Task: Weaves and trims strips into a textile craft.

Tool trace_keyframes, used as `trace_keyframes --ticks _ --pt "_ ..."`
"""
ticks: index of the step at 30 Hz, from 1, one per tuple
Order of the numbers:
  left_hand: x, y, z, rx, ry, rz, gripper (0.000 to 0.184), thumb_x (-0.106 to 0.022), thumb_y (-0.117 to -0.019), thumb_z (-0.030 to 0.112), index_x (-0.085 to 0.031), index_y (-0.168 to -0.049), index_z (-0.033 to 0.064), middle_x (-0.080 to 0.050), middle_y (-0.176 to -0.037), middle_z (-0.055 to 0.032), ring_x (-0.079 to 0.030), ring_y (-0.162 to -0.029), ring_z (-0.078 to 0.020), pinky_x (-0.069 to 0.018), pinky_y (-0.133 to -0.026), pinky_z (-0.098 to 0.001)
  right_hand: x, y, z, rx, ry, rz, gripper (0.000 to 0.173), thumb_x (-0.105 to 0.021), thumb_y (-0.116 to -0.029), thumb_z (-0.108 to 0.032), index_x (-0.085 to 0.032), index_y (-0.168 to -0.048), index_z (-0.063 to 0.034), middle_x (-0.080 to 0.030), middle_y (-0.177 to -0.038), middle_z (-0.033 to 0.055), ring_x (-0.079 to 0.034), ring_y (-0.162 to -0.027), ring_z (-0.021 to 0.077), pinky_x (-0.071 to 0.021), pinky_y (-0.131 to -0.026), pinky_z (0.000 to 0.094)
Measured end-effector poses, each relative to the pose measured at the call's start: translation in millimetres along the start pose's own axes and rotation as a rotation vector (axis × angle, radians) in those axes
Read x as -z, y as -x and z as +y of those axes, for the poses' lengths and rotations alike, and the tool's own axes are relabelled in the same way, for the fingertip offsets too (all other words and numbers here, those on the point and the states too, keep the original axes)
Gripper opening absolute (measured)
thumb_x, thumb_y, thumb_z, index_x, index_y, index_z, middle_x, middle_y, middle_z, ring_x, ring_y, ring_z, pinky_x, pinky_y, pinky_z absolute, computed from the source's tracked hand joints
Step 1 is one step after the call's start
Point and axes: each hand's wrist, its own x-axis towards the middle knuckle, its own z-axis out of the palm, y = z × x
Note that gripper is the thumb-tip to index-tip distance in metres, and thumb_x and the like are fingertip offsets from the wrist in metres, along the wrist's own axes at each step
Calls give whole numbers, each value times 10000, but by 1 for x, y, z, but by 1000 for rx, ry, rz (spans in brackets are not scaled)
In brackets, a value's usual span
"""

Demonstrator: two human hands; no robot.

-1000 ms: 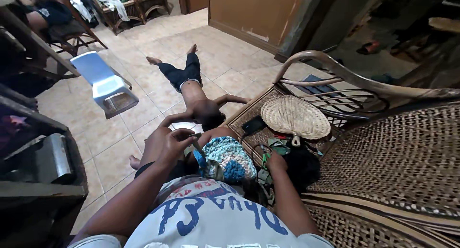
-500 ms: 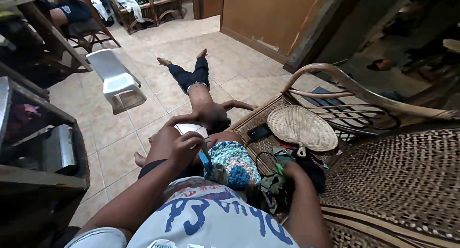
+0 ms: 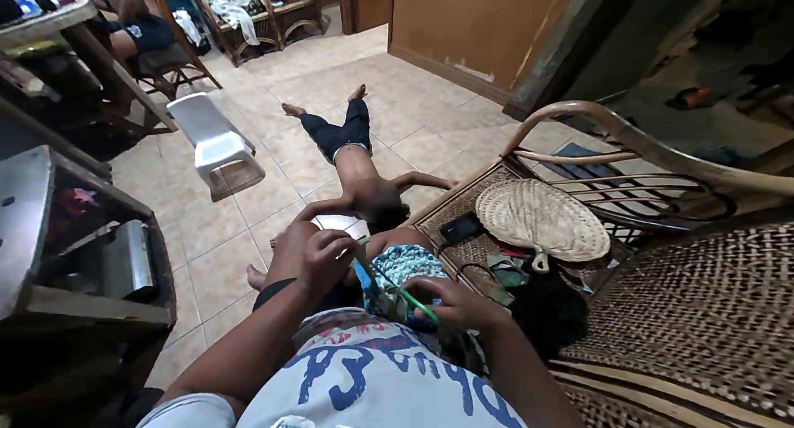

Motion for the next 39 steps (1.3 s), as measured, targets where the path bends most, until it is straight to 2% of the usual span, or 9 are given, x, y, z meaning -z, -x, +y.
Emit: trace_keyframes --ticks 3,5,8,12,17,26,32,39 --pt "5 -2 1 10 -28 -14 30 -743 -879 55 -744 -908 61 -717 -920 -73 -677 -934 -147 -558 -886 -289 -17 -9 0 -111 -228 97 493 -614 -990 -429 -600 -1251 -10 -657 -1024 -15 -634 -889 14 -554 -805 222" --pt "4 0 -2 1 -60 -11 32 -740 -880 67 -757 -906 69 -726 -927 -72 -684 -944 -147 -560 -896 -290 -22 -12 -1 -157 -369 141 518 -633 -958 -504 -593 -1217 -57 -675 -959 -64 -671 -822 40 -587 -733 245" --pt "3 4 -4 -2 -80 -6 24 -743 -866 71 -758 -885 69 -732 -903 -75 -698 -915 -159 -567 -882 -311 -24 -13 -9 -181 -429 131 413 -634 -967 -425 -602 -1186 -77 -665 -918 -85 -660 -784 33 -574 -696 226" --pt "8 2 3 15 -108 -74 20 -731 -869 61 -749 -870 54 -737 -890 -89 -709 -893 -189 -573 -863 -343 -27 -13 -17 -191 -415 125 328 -624 -990 -344 -609 -1172 -71 -658 -909 -79 -647 -759 18 -563 -676 208" --pt "14 -2 5 15 -39 -135 54 -714 -887 15 -755 -912 -9 -743 -933 -134 -723 -880 -154 -586 -835 -251 -31 -17 -20 -255 -383 167 328 -611 -998 -324 -610 -1184 -54 -659 -908 -45 -647 -741 35 -560 -648 209" --pt "8 4 4 8 -11 -128 90 -700 -886 21 -740 -954 -23 -748 -965 -152 -735 -884 -160 -594 -824 -255 -36 -21 -21 -325 -461 176 299 -589 -1000 -294 -592 -1191 -63 -663 -915 -42 -663 -760 53 -565 -648 220" --pt "10 4 2 -29 -1 -128 69 -701 -900 24 -749 -933 -11 -739 -960 -145 -722 -905 -146 -581 -846 -233 -37 -23 -24 -346 -501 189 326 -584 -1000 -328 -589 -1196 -68 -668 -905 -27 -671 -736 72 -573 -628 231" --pt "10 2 4 -65 -46 -140 69 -706 -907 57 -764 -936 33 -745 -942 -121 -719 -896 -160 -578 -850 -262 -39 -23 -26 -350 -515 213 276 -573 -1011 -283 -589 -1184 -69 -661 -901 -33 -661 -730 58 -564 -629 219"
